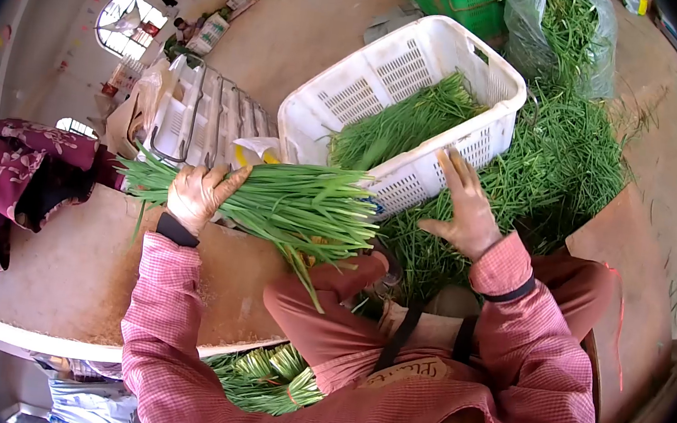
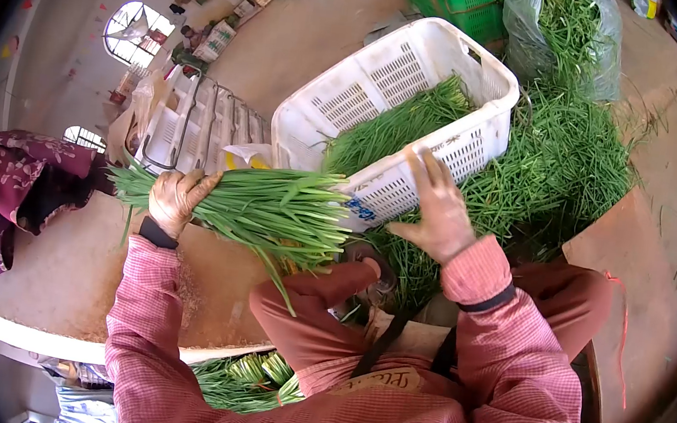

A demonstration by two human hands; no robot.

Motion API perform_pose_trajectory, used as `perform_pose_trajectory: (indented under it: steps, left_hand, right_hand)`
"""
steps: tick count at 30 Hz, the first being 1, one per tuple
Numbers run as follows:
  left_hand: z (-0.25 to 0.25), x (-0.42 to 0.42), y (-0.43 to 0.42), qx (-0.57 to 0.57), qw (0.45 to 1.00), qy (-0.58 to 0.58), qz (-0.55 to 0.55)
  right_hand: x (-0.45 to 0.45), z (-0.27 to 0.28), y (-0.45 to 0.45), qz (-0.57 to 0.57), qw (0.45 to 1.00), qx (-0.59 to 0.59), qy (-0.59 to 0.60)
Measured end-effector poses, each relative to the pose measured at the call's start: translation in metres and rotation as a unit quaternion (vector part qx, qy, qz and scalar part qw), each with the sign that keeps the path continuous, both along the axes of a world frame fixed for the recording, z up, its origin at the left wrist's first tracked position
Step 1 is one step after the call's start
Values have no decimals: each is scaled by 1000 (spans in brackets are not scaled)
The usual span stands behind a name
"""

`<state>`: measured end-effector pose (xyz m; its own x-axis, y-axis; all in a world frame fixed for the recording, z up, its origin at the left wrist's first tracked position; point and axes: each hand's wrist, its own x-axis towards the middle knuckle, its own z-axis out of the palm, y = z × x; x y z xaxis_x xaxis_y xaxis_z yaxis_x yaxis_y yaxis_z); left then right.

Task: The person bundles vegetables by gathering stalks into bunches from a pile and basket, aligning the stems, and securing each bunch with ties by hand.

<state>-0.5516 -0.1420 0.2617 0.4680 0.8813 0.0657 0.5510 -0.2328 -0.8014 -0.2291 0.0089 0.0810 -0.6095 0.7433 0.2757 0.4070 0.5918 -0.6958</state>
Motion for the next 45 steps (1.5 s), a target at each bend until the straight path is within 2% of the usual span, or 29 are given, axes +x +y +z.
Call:
perform_pose_trajectory:
  steps: [1, 3, 5, 6, 7, 8, 9, 10, 11, 12, 13, 14, 15, 18, 21, 22, 23, 24, 25, 27, 28, 29, 30, 32, 36, 38, 41, 45]
  left_hand:
    - [1, 4, 5, -6, 1000, 0, -13]
    - [2, 16, 15, -13, 1000, 0, -26]
    - [6, 27, 23, -20, 998, -2, -58]
    - [8, 26, 25, -19, 998, 0, -56]
    - [11, 21, 26, -23, 999, 1, -44]
    - [14, 17, 25, -26, 999, 4, -31]
    - [17, 13, 23, -27, 999, -3, -28]
    - [20, 8, 21, -26, 999, -2, -23]
    - [22, 3, 18, -40, 999, -11, 22]
    - [23, -1, 16, -53, 996, -20, 64]
    - [24, -2, 16, -44, 996, -47, 67]
    - [24, -5, 17, -43, 996, -48, 67]
    - [24, -7, 18, -48, 994, -69, 73]
    - [28, -12, 20, -58, 988, -99, 102]
    - [28, -13, 21, -74, 977, -133, 149]
    - [28, -13, 22, -71, 977, -133, 150]
    - [28, -14, 24, -76, 974, -148, 153]
    - [29, -13, 25, -82, 971, -163, 156]
    - [31, -10, 27, -87, 968, -166, 165]
    - [34, 0, 30, -91, 966, -174, 169]
    - [35, 4, 31, -95, 963, -184, 173]
    - [36, 8, 33, -95, 963, -184, 173]
    - [36, 11, 34, -95, 964, -189, 164]
    - [35, 16, 36, -93, 965, -193, 154]
    - [36, 21, 37, -98, 963, -203, 149]
    - [35, 26, 38, -105, 964, -197, 147]
    - [31, 31, 43, -106, 968, -188, 132]
    - [21, 23, 47, -99, 971, -176, 131]
  right_hand:
    - [-10, 40, 3, 48, 992, 53, 106]
    - [-45, 70, 8, 135, 973, 82, 168]
    - [-76, 76, 6, 203, 977, 56, 35]
    - [-80, 73, 11, 289, 949, -74, -100]
    - [-85, 67, 15, 363, 880, -200, -230]
    - [-93, 15, 16, 349, 913, -79, -198]
    - [-77, 20, 8, 274, 918, -167, -234]
    - [-66, -13, 0, 211, 957, -78, -184]
    - [-54, -64, -5, 199, 977, -47, -54]
    - [-32, -52, -12, 169, 963, -170, -121]
    - [-16, -84, -13, 105, 958, -224, -147]
    - [-1, -129, -9, 55, 956, -191, -215]
    - [5, -130, -13, 55, 956, -189, -216]
    - [26, -106, -22, 109, 924, -102, -353]
    - [48, -91, -25, 162, 858, -15, -487]
    - [23, -131, -13, 76, 895, -23, -440]
    - [7, -76, -12, 115, 909, -62, -396]
    - [-8, -40, -14, 89, 940, -166, -285]
    - [-22, -56, -21, 49, 991, -86, -90]
    - [-46, -9, -38, 18, 994, -30, 100]
    - [-57, 14, -43, 25, 995, 14, 91]
    - [-67, 20, -46, 42, 988, 62, 132]
    - [-78, 28, -48, 42, 988, 62, 134]
    - [-95, 41, -50, 11, 989, 137, 52]
    - [-107, 43, -50, 24, 993, 87, 74]
    - [-106, 45, -52, 7, 988, 72, 135]
    - [-115, 42, -46, 6, 989, 55, 138]
    - [-109, 44, -36, 25, 979, 139, 150]
